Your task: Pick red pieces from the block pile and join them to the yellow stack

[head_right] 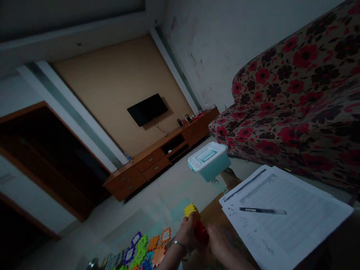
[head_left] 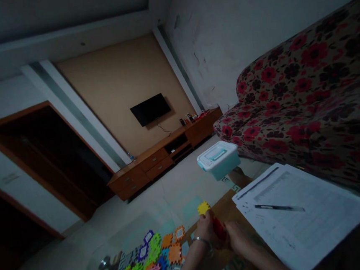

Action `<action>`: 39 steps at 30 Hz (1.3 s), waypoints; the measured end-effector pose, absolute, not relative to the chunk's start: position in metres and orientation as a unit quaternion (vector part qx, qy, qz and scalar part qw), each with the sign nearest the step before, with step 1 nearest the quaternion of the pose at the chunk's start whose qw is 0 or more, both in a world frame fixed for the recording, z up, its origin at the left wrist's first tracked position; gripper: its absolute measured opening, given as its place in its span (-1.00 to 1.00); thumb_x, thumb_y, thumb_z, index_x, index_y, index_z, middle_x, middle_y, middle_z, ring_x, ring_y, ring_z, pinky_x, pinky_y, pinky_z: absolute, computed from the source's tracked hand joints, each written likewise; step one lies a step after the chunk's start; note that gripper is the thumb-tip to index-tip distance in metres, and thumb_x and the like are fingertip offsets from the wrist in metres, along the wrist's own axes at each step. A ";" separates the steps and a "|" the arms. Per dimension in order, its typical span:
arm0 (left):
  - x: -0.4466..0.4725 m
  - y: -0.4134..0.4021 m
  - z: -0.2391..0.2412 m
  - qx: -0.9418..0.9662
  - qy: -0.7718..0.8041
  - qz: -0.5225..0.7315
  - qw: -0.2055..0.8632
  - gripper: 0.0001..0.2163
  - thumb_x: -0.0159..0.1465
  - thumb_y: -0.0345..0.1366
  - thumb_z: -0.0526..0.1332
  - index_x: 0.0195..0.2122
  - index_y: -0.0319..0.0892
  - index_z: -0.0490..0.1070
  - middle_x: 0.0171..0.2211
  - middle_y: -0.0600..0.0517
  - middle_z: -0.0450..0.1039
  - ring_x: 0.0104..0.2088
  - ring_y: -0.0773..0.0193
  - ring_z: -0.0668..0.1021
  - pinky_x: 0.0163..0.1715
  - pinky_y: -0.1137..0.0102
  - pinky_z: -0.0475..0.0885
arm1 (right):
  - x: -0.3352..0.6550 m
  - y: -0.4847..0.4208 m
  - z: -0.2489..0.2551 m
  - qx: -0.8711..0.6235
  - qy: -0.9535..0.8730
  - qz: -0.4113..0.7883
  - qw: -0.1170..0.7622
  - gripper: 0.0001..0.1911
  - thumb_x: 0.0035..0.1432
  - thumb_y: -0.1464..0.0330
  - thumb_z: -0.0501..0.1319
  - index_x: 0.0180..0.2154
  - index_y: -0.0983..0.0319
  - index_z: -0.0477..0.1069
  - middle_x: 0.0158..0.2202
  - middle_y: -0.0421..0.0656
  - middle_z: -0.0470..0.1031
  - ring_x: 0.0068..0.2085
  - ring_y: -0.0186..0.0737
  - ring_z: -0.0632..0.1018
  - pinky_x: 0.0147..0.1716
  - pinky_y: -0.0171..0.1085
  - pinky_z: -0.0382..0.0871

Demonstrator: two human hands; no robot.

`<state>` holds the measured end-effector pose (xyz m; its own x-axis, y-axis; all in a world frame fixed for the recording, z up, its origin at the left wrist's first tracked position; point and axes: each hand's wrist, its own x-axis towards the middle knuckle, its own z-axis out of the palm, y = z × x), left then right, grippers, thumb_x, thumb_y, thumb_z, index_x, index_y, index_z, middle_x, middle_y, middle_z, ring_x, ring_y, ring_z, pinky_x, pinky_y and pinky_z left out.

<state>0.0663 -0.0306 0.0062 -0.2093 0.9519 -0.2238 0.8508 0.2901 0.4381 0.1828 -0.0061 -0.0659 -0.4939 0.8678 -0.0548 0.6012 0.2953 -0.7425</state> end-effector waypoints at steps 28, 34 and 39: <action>-0.259 -0.423 -0.062 0.305 0.940 0.152 -0.001 -0.47 0.14 -0.50 0.10 0.13 0.05 0.41 0.26 0.03 0.33 0.25 0.18 0.37 0.19 0.26 0.32 | -0.074 -0.136 -0.056 -0.224 -0.953 0.189 0.072 -0.43 0.02 0.58 0.19 0.12 0.28 0.43 0.18 0.08 0.42 0.20 0.02 0.40 0.17 -0.19 0.21; -0.249 -0.421 -0.050 0.443 0.876 0.178 0.066 -0.45 0.05 -0.45 0.19 0.07 0.18 0.45 0.21 0.08 0.40 0.22 0.08 0.40 0.21 0.19 0.28 | -0.087 -0.143 -0.048 -0.213 -0.962 0.161 0.058 -0.48 0.04 0.61 0.13 0.05 0.27 0.48 0.05 0.09 0.51 0.11 0.06 0.46 0.08 -0.14 0.26; -0.260 -0.415 -0.044 0.515 0.827 0.200 0.105 -0.59 0.08 -0.39 0.19 -0.03 0.05 0.52 0.03 -0.01 0.54 0.03 0.06 0.52 0.06 0.21 0.36 | -0.055 -0.125 -0.039 -0.218 -0.961 0.158 0.069 -0.33 0.01 0.55 0.19 0.21 0.33 0.31 0.18 0.11 0.41 0.20 0.03 0.39 0.18 -0.19 0.17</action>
